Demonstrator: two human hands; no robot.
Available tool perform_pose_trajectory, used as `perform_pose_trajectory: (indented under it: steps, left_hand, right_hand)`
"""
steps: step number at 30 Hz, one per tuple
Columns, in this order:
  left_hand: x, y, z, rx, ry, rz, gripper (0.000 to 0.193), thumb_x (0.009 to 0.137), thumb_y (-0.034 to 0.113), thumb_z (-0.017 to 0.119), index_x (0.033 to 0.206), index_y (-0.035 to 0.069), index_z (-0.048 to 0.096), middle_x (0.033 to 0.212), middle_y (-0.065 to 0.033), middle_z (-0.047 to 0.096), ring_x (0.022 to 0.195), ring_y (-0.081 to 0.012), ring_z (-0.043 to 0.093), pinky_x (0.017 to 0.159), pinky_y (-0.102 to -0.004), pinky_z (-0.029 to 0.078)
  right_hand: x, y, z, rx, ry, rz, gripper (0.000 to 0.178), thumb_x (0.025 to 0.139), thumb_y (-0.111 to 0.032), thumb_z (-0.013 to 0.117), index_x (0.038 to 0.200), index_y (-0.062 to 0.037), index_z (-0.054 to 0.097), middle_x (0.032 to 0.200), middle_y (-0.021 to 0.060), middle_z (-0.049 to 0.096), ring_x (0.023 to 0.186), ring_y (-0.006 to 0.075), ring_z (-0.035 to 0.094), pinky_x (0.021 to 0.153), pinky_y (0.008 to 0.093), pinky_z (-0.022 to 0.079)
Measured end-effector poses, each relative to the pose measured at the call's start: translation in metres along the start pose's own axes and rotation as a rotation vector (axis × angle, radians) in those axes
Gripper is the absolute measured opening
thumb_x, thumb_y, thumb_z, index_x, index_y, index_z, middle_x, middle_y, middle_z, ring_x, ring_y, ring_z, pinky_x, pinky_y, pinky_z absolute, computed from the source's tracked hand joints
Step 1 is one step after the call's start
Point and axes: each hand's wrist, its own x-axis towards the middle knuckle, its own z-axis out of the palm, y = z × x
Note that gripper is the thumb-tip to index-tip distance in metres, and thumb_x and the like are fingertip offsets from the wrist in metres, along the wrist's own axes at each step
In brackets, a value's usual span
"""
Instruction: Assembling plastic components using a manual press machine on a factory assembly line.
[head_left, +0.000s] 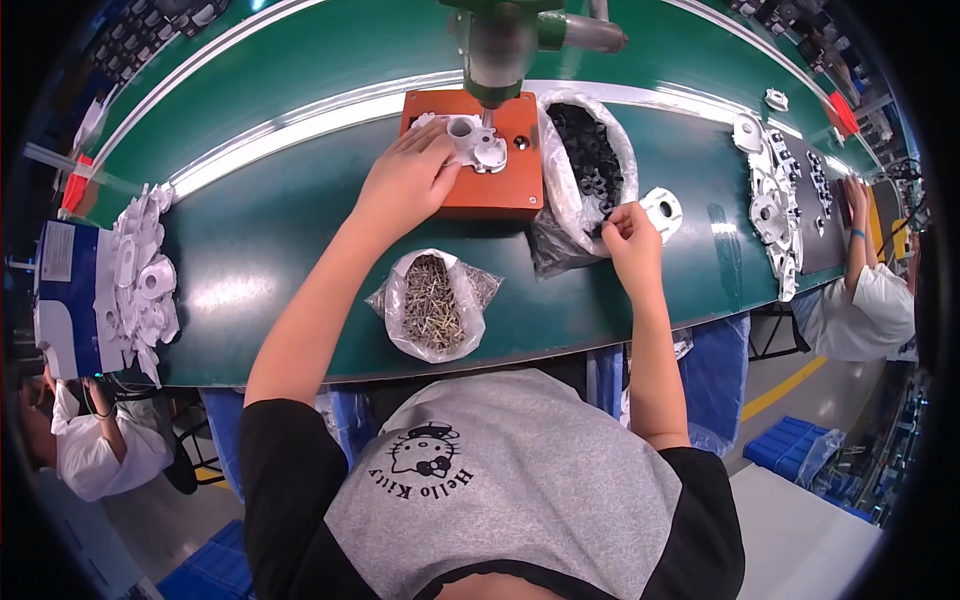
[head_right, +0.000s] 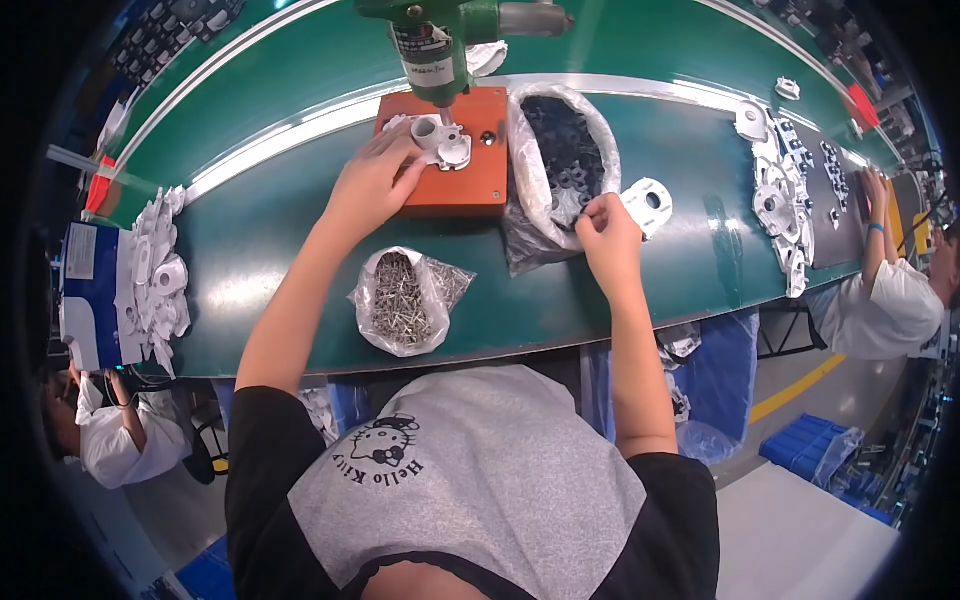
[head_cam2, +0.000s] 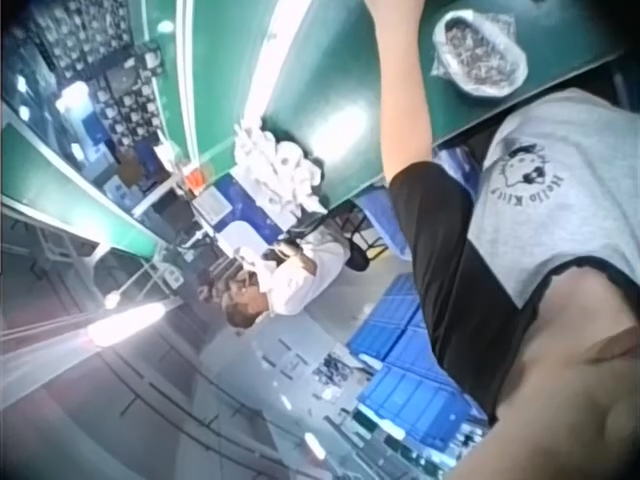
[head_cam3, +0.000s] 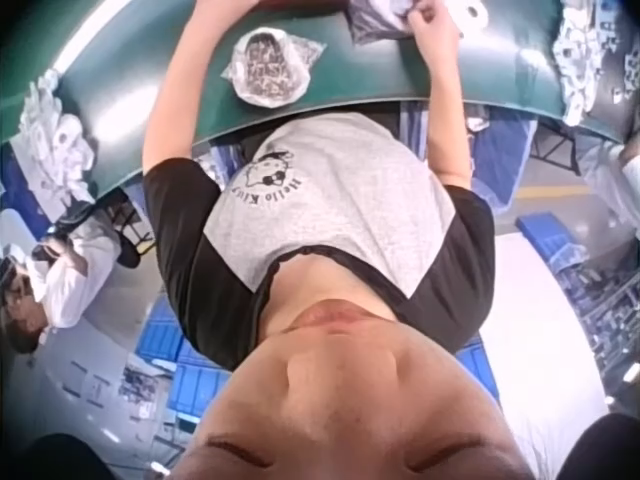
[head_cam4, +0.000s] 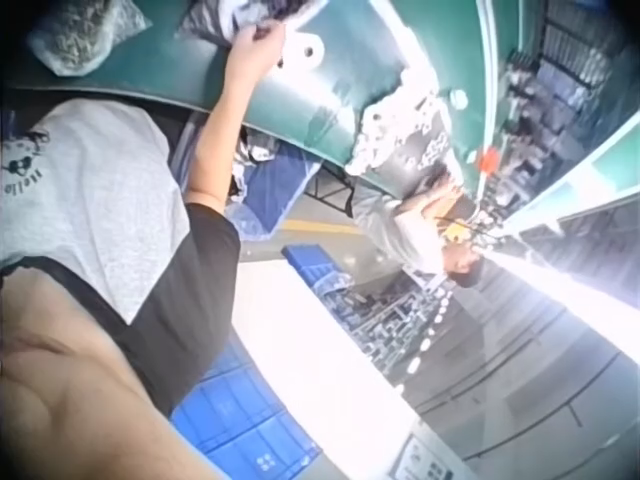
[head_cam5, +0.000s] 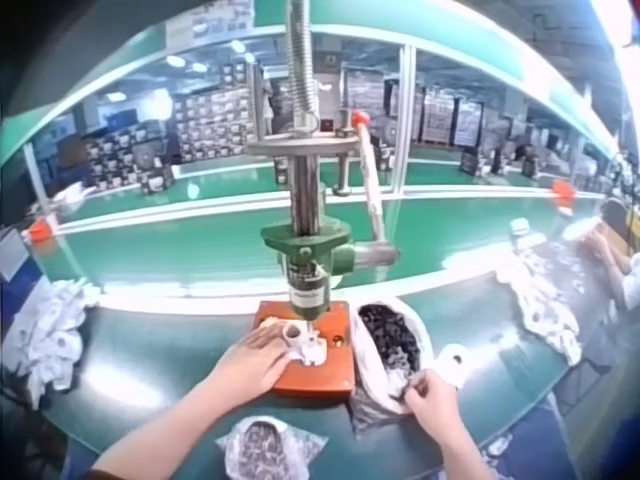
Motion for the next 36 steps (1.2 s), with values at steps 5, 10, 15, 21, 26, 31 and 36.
perform_pose_trajectory:
  steps: [5, 10, 15, 21, 26, 31, 36]
  left_hand:
    - [0.000, 0.010, 0.012, 0.006, 0.099, -0.053, 0.022, 0.078, 0.016, 0.063, 0.095, 0.001, 0.059, 0.118, -0.0205, 0.060, 0.117, -0.0352, 0.053, 0.102, -0.0424, 0.041]
    - [-0.003, 0.008, 0.016, -0.005, 0.178, -0.058, 0.020, 0.077, 0.016, 0.063, 0.093, 0.003, 0.061, 0.114, -0.0199, 0.062, 0.114, -0.0344, 0.055, 0.101, -0.0419, 0.042]
    - [-0.003, 0.011, 0.016, 0.005, 0.222, -0.067, 0.020, 0.076, 0.016, 0.063, 0.092, 0.003, 0.062, 0.111, -0.0185, 0.064, 0.113, -0.0308, 0.057, 0.100, -0.0409, 0.043]
    - [-0.002, 0.013, 0.016, -0.009, 0.252, -0.074, 0.020, 0.077, 0.016, 0.062, 0.092, 0.003, 0.062, 0.111, -0.0181, 0.065, 0.112, -0.0303, 0.058, 0.100, -0.0405, 0.043]
    - [-0.003, 0.013, 0.016, 0.018, 0.270, -0.068, 0.021, 0.077, 0.015, 0.062, 0.094, 0.001, 0.061, 0.109, -0.0179, 0.065, 0.111, -0.0294, 0.059, 0.100, -0.0401, 0.043]
    - [-0.003, 0.010, 0.016, 0.000, 0.258, -0.066, 0.022, 0.077, 0.015, 0.064, 0.096, 0.005, 0.061, 0.113, -0.0172, 0.063, 0.111, -0.0329, 0.058, 0.098, -0.0418, 0.045]
    - [-0.002, 0.011, 0.017, -0.002, 0.272, -0.066, 0.021, 0.077, 0.014, 0.064, 0.096, 0.005, 0.061, 0.112, -0.0168, 0.064, 0.110, -0.0324, 0.058, 0.098, -0.0419, 0.045]
  right_hand:
    - [0.011, 0.003, -0.007, 0.159, -0.008, -0.034, 0.010, 0.082, -0.001, 0.059, 0.091, -0.0006, 0.055, 0.070, -0.0003, 0.053, 0.065, 0.0067, 0.049, 0.061, 0.0231, 0.042]
    - [0.025, -0.037, -0.002, 0.392, -0.109, -0.083, 0.027, 0.087, -0.003, 0.055, 0.114, 0.0006, 0.057, 0.073, 0.0016, 0.056, 0.070, 0.0076, 0.053, 0.066, 0.0226, 0.045]
    - [0.041, -0.087, 0.032, 0.384, -0.172, -0.154, 0.021, 0.087, -0.008, 0.060, 0.104, 0.0019, 0.064, 0.082, 0.0036, 0.063, 0.074, 0.0083, 0.058, 0.069, 0.0220, 0.047]
    - [0.071, -0.092, 0.083, 0.070, -0.022, -0.498, 0.015, 0.077, -0.014, 0.068, 0.087, -0.0037, 0.073, 0.081, 0.0094, 0.063, 0.076, 0.0239, 0.057, 0.070, 0.0325, 0.046]
    - [0.076, -0.086, 0.090, -0.074, 0.006, -0.661, 0.012, 0.075, -0.014, 0.070, 0.081, -0.0040, 0.073, 0.085, 0.0080, 0.065, 0.081, 0.0268, 0.055, 0.074, 0.0371, 0.044]
    - [0.074, -0.090, 0.086, -0.135, 0.007, -0.823, 0.011, 0.074, -0.014, 0.070, 0.079, -0.0052, 0.073, 0.087, 0.0068, 0.065, 0.081, 0.0270, 0.055, 0.075, 0.0386, 0.044]
    - [0.071, -0.086, 0.084, -0.173, 0.018, -0.915, 0.013, 0.075, -0.016, 0.069, 0.085, -0.0079, 0.073, 0.088, 0.0048, 0.065, 0.086, 0.0257, 0.056, 0.077, 0.0388, 0.043]
